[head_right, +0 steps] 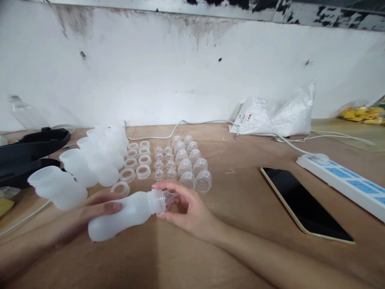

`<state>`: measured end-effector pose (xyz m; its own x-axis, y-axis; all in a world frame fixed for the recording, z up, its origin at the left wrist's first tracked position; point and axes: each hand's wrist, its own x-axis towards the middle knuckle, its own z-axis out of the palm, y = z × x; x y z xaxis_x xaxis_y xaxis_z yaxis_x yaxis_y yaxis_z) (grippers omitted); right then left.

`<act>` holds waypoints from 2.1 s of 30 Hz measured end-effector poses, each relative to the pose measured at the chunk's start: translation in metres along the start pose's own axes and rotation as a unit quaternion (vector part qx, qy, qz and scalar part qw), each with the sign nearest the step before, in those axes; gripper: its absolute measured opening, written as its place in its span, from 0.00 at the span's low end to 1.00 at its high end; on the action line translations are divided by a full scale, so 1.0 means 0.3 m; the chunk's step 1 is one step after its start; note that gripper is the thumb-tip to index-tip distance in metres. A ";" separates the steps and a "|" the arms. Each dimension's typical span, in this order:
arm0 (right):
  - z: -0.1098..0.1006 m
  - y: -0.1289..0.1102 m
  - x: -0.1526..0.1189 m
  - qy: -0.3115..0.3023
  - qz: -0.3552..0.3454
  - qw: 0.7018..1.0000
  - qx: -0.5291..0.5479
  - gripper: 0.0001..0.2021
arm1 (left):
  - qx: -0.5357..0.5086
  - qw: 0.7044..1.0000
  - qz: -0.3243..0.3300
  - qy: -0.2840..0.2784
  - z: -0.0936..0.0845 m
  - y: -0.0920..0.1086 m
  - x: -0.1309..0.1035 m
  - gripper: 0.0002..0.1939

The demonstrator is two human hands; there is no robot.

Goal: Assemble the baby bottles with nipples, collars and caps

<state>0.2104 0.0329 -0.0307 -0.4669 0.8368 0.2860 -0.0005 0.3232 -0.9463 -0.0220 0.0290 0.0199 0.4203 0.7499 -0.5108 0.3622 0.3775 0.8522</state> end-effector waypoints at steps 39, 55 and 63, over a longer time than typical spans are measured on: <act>-0.006 -0.016 0.005 0.027 0.093 0.994 0.046 0.18 | 0.405 0.810 0.369 0.209 0.019 -0.074 -0.007 0.19; -0.004 -0.017 0.005 0.040 0.082 0.993 0.074 0.19 | 0.373 0.816 0.368 0.245 0.019 -0.086 -0.007 0.16; -0.017 -0.005 0.005 0.041 0.098 0.991 0.086 0.19 | 0.459 0.694 0.521 0.191 -0.024 -0.121 0.026 0.27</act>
<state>0.2141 0.0358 -0.0282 -0.3989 0.9117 0.0982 -0.0713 0.0759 -0.9946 -0.0378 0.0249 -0.0143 0.6636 0.5122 0.5453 0.4791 -0.8508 0.2161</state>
